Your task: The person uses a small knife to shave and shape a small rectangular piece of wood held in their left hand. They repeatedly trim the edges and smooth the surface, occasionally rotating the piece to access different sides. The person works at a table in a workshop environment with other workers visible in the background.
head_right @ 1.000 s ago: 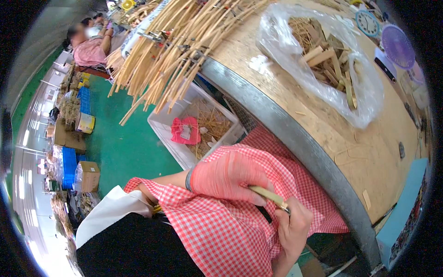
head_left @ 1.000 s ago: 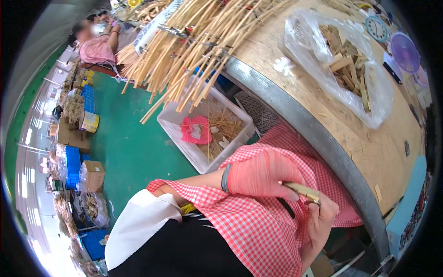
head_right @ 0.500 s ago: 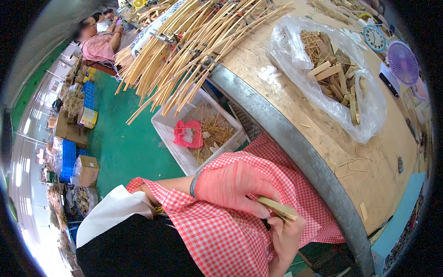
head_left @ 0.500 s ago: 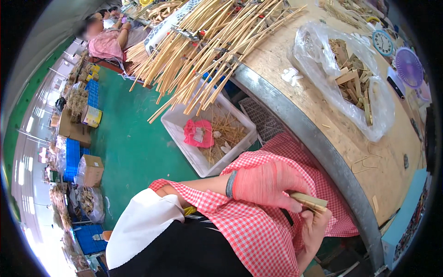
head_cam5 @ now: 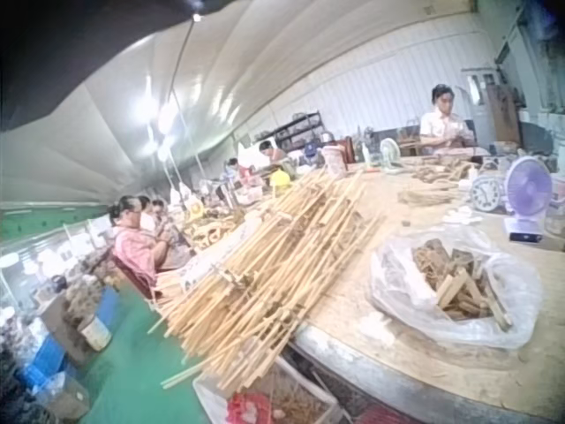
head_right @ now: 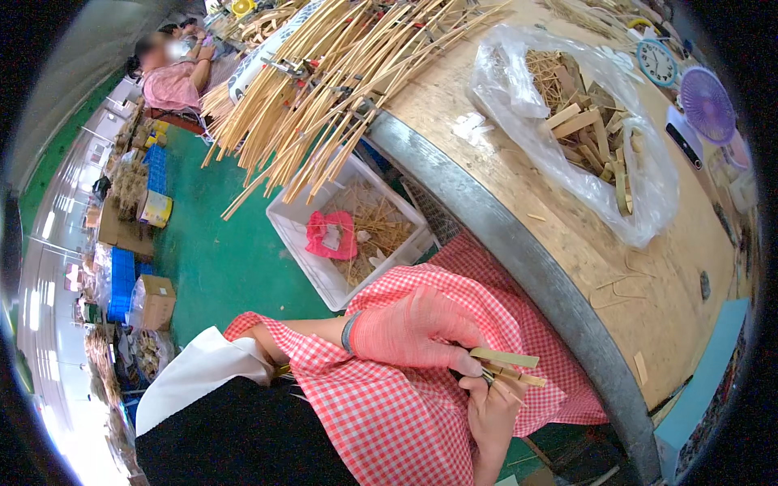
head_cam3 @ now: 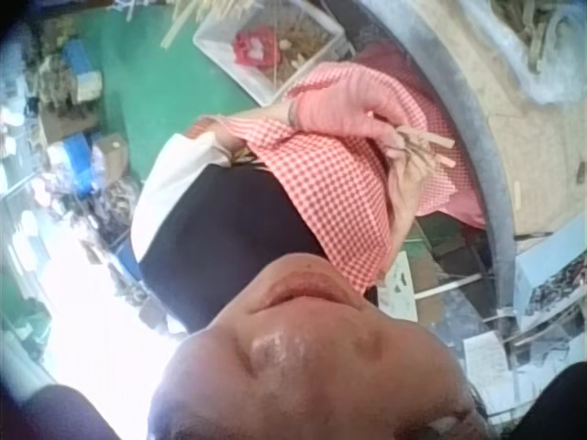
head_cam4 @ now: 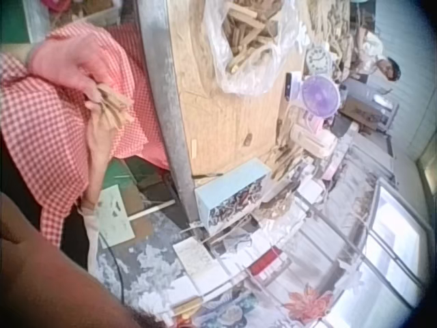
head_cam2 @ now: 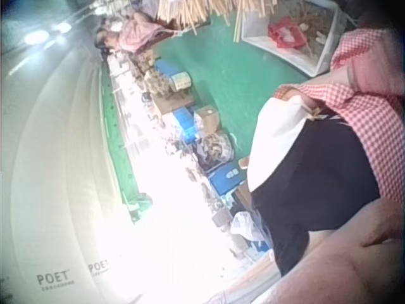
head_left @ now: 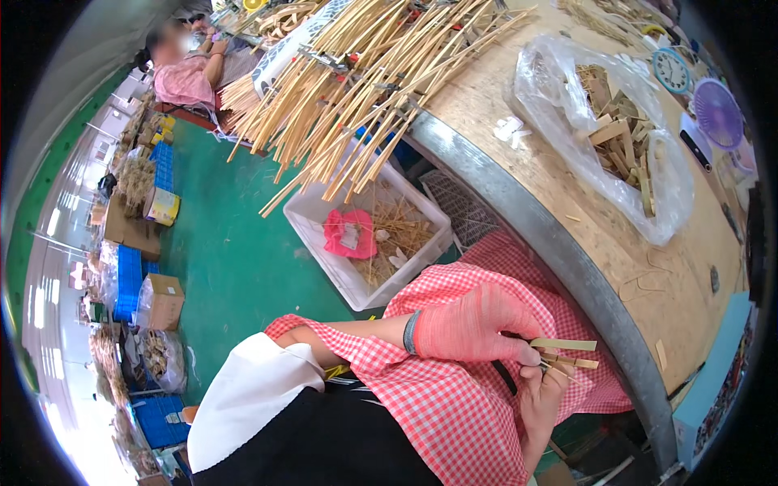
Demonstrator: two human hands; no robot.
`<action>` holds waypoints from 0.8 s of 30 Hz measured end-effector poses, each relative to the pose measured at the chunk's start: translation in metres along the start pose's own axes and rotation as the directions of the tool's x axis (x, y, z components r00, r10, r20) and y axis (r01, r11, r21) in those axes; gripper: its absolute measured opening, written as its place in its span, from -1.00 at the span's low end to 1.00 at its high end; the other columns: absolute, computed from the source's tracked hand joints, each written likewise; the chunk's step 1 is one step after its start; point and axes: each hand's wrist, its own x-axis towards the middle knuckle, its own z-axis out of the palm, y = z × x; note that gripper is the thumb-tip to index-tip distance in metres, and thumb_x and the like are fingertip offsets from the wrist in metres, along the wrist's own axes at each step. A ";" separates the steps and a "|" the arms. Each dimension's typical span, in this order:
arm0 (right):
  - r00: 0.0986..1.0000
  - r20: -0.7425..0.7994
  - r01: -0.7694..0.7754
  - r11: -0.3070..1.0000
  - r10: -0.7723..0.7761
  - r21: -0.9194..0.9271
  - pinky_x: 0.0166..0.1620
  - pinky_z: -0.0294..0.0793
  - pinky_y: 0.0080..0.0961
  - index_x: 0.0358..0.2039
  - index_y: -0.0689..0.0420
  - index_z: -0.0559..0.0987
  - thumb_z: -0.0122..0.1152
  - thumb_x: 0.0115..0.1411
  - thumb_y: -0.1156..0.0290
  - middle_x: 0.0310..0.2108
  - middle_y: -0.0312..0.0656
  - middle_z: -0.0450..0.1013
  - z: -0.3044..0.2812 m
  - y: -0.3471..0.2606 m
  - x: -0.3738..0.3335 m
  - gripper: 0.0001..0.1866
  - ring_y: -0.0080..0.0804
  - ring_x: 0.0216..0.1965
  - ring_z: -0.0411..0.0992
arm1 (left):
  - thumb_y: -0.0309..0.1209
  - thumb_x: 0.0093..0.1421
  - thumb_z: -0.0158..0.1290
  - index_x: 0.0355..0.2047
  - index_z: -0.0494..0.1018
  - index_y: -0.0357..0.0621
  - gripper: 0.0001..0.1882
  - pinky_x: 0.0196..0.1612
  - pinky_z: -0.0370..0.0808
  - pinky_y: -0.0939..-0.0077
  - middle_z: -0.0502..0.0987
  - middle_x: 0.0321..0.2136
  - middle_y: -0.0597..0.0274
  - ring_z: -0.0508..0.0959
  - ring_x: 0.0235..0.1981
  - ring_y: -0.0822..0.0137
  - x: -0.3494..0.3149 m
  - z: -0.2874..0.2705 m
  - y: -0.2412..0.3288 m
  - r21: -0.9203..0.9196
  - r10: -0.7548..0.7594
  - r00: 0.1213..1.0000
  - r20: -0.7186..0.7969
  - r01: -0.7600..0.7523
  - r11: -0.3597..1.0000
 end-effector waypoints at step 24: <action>0.991 -0.131 0.040 0.965 -0.006 0.260 -0.47 0.41 -0.27 -0.32 0.31 0.53 0.24 0.13 0.43 -0.52 0.01 0.47 -0.002 -0.015 0.026 -0.80 -0.11 -0.54 0.48 | -0.50 0.09 0.19 -0.31 0.57 -0.27 -0.85 -0.33 0.50 0.59 0.59 -0.35 0.23 0.55 -0.38 0.49 0.019 0.017 0.013 -0.510 -0.280 0.950 -0.142 0.172 0.843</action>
